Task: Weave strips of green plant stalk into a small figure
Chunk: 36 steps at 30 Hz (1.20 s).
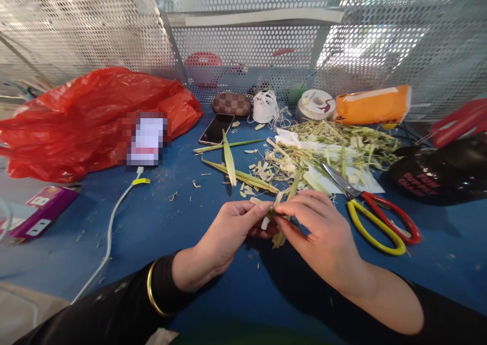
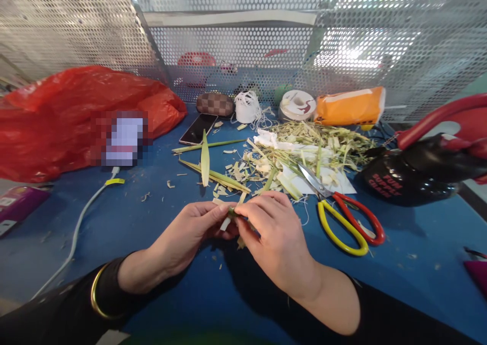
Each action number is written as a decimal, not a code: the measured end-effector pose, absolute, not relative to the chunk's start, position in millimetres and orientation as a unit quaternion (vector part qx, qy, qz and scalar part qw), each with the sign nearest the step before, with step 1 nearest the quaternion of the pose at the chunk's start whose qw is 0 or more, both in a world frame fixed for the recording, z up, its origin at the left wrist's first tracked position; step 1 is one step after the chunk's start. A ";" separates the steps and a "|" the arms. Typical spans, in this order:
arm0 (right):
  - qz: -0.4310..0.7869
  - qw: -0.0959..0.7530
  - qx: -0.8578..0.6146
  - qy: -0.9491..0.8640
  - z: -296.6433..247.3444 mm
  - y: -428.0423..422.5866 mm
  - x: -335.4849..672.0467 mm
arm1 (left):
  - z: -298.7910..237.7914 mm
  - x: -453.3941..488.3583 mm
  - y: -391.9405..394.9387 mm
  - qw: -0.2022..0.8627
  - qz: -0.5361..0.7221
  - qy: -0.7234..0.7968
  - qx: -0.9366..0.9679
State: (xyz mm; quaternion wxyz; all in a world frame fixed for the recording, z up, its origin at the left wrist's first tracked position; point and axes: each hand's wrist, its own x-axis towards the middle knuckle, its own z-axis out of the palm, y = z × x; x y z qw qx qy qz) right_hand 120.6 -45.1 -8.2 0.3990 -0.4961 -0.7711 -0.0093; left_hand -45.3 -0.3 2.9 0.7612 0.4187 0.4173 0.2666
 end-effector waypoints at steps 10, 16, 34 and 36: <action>-0.092 0.289 -0.424 -0.853 3.0 -41.3 132.2 | 8.2 -49.6 2.6 0.770 0.195 0.416 0.443; -0.058 0.331 -0.441 -0.832 4.8 -38.0 134.7 | 9.2 -50.9 4.3 0.784 0.194 0.376 0.454; -0.118 0.291 -0.331 -0.890 -0.9 -32.6 151.3 | 7.5 -53.6 11.0 0.786 0.199 0.396 0.432; -0.088 0.322 -0.346 -0.877 0.0 -33.6 147.9 | 6.7 -52.3 10.5 0.778 0.196 0.399 0.444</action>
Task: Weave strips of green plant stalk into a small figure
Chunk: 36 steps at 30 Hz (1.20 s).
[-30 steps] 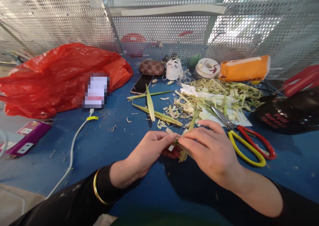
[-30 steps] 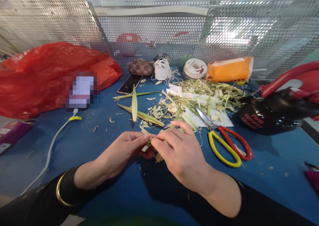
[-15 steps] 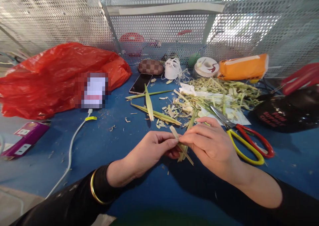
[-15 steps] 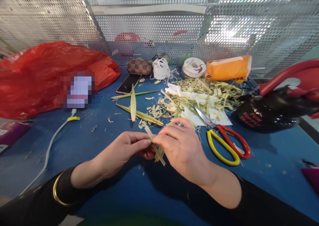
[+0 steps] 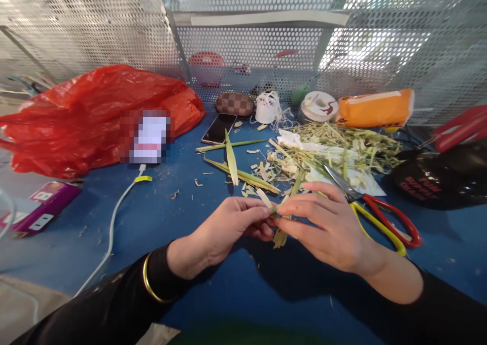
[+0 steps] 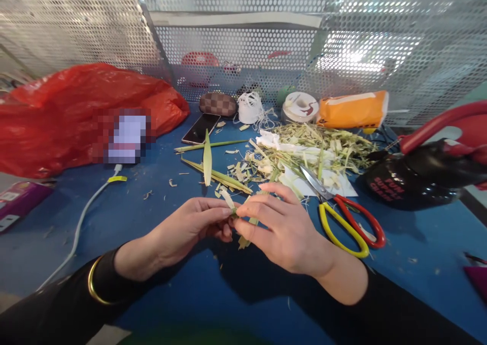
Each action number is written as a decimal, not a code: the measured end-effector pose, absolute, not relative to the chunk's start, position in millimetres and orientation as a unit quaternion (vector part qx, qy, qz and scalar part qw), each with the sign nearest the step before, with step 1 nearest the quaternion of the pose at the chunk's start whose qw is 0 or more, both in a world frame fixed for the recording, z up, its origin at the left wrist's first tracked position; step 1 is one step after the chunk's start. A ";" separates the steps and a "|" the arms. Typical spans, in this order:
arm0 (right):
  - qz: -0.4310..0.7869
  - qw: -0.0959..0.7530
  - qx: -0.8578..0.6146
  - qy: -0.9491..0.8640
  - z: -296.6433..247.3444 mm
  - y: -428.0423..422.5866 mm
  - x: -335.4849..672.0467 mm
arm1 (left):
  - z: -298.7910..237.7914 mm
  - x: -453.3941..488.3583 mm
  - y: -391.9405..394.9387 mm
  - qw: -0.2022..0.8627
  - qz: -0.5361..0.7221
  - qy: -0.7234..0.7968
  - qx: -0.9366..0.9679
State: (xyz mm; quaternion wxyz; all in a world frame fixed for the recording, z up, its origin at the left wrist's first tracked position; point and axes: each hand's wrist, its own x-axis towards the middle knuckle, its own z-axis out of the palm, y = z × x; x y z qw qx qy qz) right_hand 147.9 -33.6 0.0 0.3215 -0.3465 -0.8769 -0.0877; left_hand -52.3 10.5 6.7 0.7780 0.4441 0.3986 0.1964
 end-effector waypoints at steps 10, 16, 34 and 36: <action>0.293 0.362 -0.549 -0.694 4.9 -42.2 128.2 | 12.1 -47.7 2.6 0.723 0.144 0.391 0.551; 0.306 0.392 -0.561 -0.662 2.6 -44.7 127.8 | 8.1 -47.9 3.6 0.747 0.161 0.394 0.510; 0.314 0.483 -0.625 -0.528 -8.6 -45.7 114.2 | -2.1 -37.9 -7.9 0.739 0.280 0.423 0.443; 0.328 0.482 -0.623 -0.521 -6.7 -44.9 114.4 | -1.9 -37.1 -8.4 0.754 0.287 0.424 0.412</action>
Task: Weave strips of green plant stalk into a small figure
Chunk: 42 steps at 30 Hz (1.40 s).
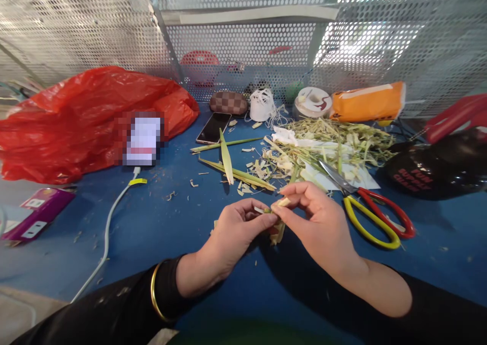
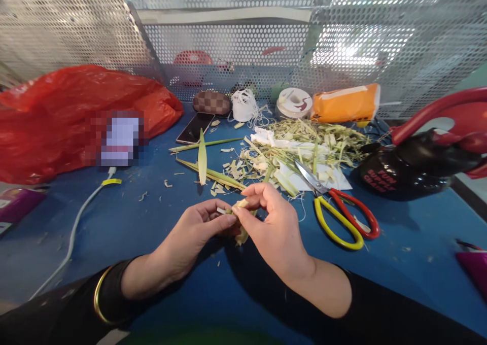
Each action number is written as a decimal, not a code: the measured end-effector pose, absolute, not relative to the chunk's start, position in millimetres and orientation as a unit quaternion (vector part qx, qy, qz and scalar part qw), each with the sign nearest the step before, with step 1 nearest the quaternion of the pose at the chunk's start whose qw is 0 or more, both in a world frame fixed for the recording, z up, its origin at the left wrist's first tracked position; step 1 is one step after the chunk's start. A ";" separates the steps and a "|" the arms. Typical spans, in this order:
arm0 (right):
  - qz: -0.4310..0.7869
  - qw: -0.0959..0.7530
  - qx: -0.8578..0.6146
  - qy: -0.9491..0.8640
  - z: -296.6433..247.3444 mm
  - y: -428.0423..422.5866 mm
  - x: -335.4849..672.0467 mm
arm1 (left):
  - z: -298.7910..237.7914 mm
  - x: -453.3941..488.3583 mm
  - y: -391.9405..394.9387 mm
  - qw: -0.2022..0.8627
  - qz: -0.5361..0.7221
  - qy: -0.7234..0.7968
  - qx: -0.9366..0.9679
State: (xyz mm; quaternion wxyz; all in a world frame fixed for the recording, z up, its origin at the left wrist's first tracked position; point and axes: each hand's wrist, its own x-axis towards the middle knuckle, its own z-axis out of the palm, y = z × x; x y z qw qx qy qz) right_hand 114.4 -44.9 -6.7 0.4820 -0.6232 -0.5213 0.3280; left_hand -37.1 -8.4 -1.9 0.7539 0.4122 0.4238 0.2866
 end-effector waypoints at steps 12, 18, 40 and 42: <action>0.439 0.511 -0.598 -0.435 -4.5 -41.3 113.5 | 2.9 -41.2 -4.8 0.777 0.278 0.424 0.373; 0.449 0.494 -0.597 -0.445 -6.0 -40.6 114.1 | 3.9 -40.2 -4.5 0.768 0.296 0.440 0.358; 0.543 0.475 -0.556 -0.414 1.0 -37.3 123.2 | 4.8 -49.5 4.7 0.825 0.231 0.350 0.380; 0.541 0.476 -0.552 -0.418 1.1 -37.3 123.6 | 4.8 -49.3 5.0 0.821 0.233 0.354 0.382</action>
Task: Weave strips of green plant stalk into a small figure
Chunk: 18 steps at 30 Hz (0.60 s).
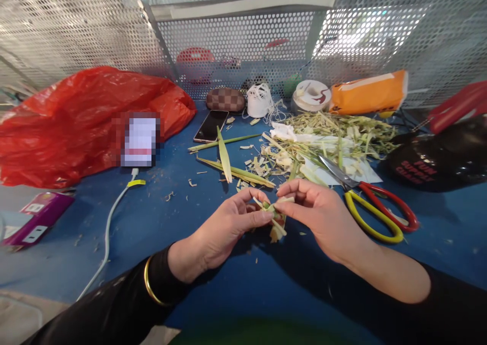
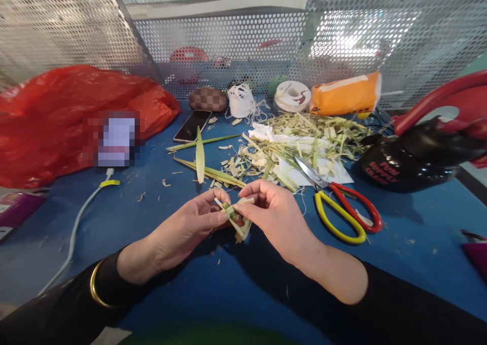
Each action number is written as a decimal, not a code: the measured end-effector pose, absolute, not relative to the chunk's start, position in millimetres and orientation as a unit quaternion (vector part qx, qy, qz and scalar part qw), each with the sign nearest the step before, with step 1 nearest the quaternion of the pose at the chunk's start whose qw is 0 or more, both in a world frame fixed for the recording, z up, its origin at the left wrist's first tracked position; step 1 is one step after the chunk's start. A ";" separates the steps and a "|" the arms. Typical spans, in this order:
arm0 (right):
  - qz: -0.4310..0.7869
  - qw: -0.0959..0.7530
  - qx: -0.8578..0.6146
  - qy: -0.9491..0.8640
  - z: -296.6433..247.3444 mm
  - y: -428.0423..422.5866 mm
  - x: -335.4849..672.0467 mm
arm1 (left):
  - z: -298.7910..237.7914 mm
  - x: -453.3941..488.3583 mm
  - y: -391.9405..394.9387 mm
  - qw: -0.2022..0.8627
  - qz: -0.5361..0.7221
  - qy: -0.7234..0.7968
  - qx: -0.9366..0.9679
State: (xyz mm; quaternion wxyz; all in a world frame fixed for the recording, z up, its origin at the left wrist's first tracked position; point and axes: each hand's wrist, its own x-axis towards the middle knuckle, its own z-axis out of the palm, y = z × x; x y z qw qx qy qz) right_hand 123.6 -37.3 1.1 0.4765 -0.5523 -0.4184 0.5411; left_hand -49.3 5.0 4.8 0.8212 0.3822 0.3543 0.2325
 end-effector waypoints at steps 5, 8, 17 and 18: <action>0.526 0.470 -0.559 -0.435 -0.3 -37.7 123.8 | 4.9 -50.0 4.8 0.825 0.240 0.336 0.385; 0.528 0.463 -0.556 -0.444 -0.7 -38.2 122.8 | 5.4 -50.3 4.3 0.826 0.240 0.335 0.384; 0.463 0.451 -0.588 -0.487 3.4 -40.4 121.2 | 3.0 -45.9 1.9 0.777 0.277 0.366 0.431; 0.455 0.450 -0.589 -0.493 4.2 -40.5 121.0 | 3.0 -46.1 2.1 0.771 0.275 0.373 0.436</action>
